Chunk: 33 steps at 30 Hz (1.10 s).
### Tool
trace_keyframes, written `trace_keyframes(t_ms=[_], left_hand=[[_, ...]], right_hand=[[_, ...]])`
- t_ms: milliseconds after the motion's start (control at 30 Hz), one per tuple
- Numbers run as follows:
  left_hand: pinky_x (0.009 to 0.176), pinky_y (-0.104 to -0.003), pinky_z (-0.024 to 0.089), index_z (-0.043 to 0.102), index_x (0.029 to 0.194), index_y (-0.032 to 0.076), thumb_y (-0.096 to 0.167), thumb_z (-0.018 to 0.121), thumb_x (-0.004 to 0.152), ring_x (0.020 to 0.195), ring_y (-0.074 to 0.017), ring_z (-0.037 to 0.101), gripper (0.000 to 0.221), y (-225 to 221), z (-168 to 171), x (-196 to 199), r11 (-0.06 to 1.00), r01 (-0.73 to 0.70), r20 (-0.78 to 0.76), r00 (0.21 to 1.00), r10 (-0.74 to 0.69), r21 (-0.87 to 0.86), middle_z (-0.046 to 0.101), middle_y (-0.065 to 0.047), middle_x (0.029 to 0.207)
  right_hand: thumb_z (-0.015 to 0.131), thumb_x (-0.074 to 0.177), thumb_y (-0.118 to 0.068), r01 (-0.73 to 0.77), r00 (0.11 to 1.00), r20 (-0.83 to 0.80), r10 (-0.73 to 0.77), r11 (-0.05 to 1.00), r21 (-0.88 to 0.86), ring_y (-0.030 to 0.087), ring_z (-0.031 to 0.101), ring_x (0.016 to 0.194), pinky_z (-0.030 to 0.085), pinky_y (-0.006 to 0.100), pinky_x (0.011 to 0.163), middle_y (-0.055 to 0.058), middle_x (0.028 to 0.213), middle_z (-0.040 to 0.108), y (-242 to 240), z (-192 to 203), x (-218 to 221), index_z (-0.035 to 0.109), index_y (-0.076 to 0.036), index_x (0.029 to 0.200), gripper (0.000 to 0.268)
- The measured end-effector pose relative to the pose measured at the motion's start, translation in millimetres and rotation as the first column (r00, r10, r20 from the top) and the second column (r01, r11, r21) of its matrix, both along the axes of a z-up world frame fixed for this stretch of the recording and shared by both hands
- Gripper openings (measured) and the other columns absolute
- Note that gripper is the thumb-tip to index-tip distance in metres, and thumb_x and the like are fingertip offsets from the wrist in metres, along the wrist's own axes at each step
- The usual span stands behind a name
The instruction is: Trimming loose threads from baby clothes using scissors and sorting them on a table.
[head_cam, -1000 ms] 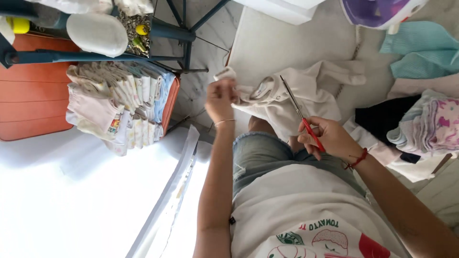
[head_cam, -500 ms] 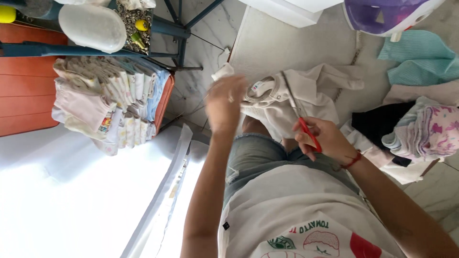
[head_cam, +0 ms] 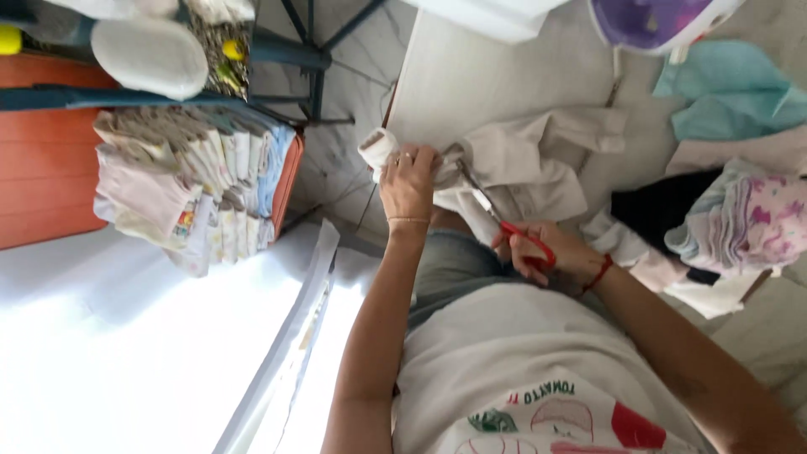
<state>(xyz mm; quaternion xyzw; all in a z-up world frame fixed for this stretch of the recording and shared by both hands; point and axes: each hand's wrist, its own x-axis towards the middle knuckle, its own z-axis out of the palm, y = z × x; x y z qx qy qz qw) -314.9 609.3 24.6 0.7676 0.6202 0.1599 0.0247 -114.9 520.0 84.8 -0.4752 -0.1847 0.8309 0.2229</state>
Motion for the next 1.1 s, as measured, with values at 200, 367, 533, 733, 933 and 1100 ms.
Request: trace_keyframes(t_ms=[200,367,533,733,933,1100], left_hand=[[0.059,-0.032,0.049,0.05,0.071,0.02,0.026,0.052,0.08,0.068,-0.0211,0.058,0.011,-0.7,-5.6,0.0,0.999,0.027,-0.01,1.0,-0.027,-0.017,0.049,0.0,0.065],[0.061,-0.036,0.047,0.048,0.078,0.019,0.032,0.051,0.082,0.056,-0.027,0.058,0.014,0.7,4.7,-2.0,0.987,-0.043,0.224,0.972,0.077,-0.153,0.051,-0.004,0.056],[0.063,-0.036,0.046,0.045,0.079,0.019,0.033,0.051,0.082,0.058,-0.0279,0.059,0.016,-2.4,7.8,-1.4,0.975,-0.062,0.3,0.946,0.125,-0.212,0.053,-0.005,0.058],[0.064,-0.036,0.045,0.045,0.077,0.019,0.032,0.051,0.082,0.061,-0.0288,0.059,0.015,-3.8,11.9,3.4,0.969,-0.036,0.396,0.908,0.133,-0.244,0.055,-0.005,0.06],[0.065,-0.037,0.045,0.046,0.078,0.021,0.035,0.049,0.083,0.062,-0.0293,0.058,0.016,-11.6,3.8,5.6,0.956,-0.066,0.431,0.883,0.189,-0.284,0.057,-0.003,0.063],[0.067,-0.044,0.044,0.048,0.08,0.019,0.033,0.048,0.086,0.068,-0.0374,0.056,0.015,-1.8,26.8,5.4,0.886,-0.066,0.528,0.782,0.331,-0.458,0.059,-0.008,0.069]], right_hand=[[0.048,0.085,-0.025,-0.009,0.986,-0.164,0.014,0.999,0.031,0.017,0.043,0.018,0.033,0.022,0.018,0.016,0.04,0.051,6.6,-4.1,-5.1,0.051,0.006,0.089,0.031],[0.044,0.086,-0.032,0.04,0.964,-0.264,-0.043,0.999,-0.017,0.011,0.039,0.018,0.032,0.018,0.019,0.012,0.04,0.049,7.7,-10.5,-9.9,0.05,0.005,0.096,0.039],[0.042,0.087,-0.035,0.075,0.952,-0.294,-0.08,0.997,-0.028,0.009,0.041,0.019,0.031,0.016,0.019,0.011,0.04,0.049,8.3,-11.4,-7.3,0.052,0.005,0.095,0.042],[0.043,0.087,-0.038,0.079,0.945,-0.315,-0.082,0.997,-0.024,0.008,0.038,0.019,0.029,0.015,0.019,0.009,0.039,0.047,17.1,-6.9,-9.8,0.054,0.004,0.084,0.044],[0.039,0.088,-0.044,0.091,0.951,-0.299,-0.081,0.996,0.021,0.006,0.036,0.019,0.027,0.014,0.019,0.005,0.037,0.044,41.2,23.0,-10.2,0.048,-0.003,0.059,0.051],[0.036,0.084,-0.054,-0.017,0.942,-0.333,0.045,0.996,0.087,0.004,0.03,0.017,0.023,0.014,0.019,0.001,0.028,0.037,46.4,40.5,-7.2,0.045,-0.006,0.044,0.063]])
